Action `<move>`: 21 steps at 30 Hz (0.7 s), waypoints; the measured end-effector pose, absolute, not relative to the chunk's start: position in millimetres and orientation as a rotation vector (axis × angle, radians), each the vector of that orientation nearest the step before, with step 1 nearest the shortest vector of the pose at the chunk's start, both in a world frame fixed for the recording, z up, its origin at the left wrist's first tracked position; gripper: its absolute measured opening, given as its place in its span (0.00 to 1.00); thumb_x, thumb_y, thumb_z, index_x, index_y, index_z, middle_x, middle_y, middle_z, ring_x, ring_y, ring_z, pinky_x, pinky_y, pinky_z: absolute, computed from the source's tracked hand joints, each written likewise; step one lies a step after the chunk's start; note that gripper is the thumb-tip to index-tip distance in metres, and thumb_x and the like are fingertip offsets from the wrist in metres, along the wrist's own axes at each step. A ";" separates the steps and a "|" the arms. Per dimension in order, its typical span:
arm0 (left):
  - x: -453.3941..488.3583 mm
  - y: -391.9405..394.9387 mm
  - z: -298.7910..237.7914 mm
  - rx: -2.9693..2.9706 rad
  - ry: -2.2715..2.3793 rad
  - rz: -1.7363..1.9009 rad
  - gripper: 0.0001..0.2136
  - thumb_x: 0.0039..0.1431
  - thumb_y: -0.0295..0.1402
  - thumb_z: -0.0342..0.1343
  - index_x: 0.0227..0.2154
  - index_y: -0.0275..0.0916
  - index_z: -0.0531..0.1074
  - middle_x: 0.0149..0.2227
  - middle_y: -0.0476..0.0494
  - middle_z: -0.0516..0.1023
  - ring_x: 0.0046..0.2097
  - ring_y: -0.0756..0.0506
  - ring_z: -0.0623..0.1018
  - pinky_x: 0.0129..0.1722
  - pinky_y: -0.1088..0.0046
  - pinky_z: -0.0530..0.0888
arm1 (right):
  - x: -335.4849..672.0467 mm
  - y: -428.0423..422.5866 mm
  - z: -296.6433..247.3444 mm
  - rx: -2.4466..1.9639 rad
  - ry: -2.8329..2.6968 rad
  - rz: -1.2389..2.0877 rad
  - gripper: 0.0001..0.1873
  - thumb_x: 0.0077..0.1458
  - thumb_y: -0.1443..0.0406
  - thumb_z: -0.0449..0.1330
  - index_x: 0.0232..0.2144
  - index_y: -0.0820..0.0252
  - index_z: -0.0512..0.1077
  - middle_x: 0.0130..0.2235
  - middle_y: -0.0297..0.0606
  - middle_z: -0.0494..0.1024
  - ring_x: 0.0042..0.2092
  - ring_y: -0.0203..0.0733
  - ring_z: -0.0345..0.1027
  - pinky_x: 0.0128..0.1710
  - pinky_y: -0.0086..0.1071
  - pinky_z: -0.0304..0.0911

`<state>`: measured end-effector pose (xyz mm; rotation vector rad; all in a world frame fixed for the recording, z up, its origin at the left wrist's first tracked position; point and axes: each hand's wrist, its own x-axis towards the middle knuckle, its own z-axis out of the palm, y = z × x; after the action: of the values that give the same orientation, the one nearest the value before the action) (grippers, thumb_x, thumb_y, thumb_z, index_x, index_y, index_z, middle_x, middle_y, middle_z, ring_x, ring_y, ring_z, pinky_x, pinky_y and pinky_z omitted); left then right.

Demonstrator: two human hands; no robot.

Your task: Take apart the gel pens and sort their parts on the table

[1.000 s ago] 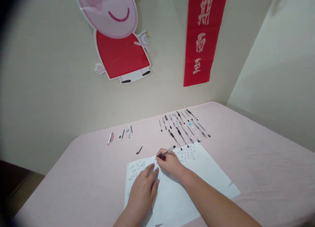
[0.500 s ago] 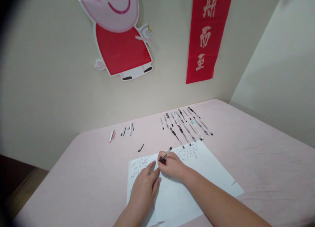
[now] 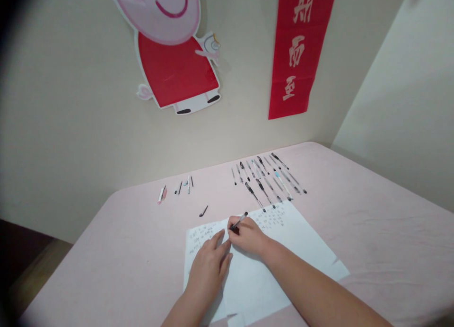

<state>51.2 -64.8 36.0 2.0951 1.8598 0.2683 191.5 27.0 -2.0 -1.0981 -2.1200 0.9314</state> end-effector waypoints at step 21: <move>50.5 -65.4 34.4 2.086 1.853 0.276 0.19 0.59 0.30 0.45 0.52 0.43 0.70 0.61 0.42 0.63 0.55 0.39 0.68 0.55 0.59 0.65 | 191.7 26.1 -1.0 -1.137 -2.127 0.909 0.05 0.48 0.69 0.54 0.24 0.57 0.70 0.21 0.28 0.68 0.25 0.35 0.61 0.27 0.27 0.55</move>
<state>50.5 -65.4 34.4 2.0856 1.8531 0.2758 191.7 26.1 -1.0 -1.1368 -2.1270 0.9089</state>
